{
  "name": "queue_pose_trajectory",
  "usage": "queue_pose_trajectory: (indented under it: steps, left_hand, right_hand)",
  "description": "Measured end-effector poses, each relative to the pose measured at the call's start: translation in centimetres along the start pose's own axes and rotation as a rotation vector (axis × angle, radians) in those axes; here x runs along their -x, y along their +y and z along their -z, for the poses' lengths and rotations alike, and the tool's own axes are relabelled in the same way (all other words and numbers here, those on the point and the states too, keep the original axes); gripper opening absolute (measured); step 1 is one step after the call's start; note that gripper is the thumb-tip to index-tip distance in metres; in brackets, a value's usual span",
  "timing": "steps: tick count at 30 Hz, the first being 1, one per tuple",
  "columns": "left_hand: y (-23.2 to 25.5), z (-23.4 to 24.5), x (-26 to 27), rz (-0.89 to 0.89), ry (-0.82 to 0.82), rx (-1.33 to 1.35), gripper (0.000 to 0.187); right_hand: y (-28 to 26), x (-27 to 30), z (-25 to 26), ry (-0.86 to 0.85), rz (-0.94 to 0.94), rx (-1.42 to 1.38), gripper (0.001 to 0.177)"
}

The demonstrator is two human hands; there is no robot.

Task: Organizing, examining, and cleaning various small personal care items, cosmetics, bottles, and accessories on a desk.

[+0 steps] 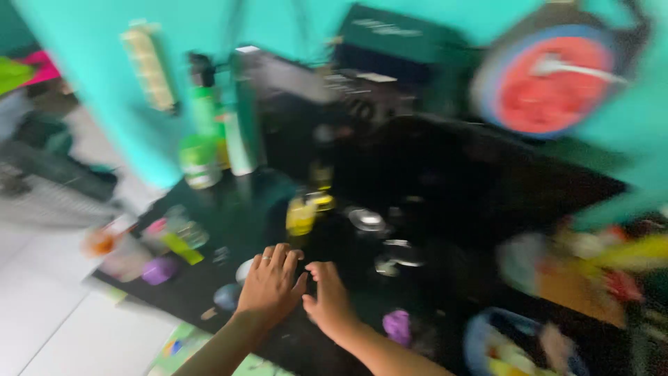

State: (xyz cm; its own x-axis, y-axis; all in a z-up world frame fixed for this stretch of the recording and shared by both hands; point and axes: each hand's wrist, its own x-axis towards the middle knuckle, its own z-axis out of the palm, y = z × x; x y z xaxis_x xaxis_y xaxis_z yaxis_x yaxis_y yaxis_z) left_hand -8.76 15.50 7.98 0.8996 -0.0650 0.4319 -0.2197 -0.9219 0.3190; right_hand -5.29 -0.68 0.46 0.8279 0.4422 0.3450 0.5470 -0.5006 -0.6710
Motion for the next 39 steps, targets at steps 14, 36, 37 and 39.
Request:
queue_pose_trajectory:
  steps: [14, 36, 37, 39]
  left_hand:
    - [31.1, -10.2, -13.3, -0.71, -0.077, 0.504, 0.027]
    - [51.9, -22.7, -27.1, -0.437, -0.319, 0.694, 0.063]
    - [52.0, -22.7, -27.1, -0.434, -0.319, 0.691, 0.063]
    - [52.0, -22.7, -27.2, -0.359, -0.437, 0.701, 0.054]
  right_hand:
    - [9.9, 9.5, 32.7, 0.577, -0.474, 0.086, 0.02]
    - [21.8, 14.4, 46.8, 0.671, -0.484, 0.292, 0.069]
    - [22.5, 14.5, 46.7, 0.668, -0.483, 0.289, 0.069]
    - [23.9, 14.6, 46.4, 0.709, -0.459, 0.341, 0.065]
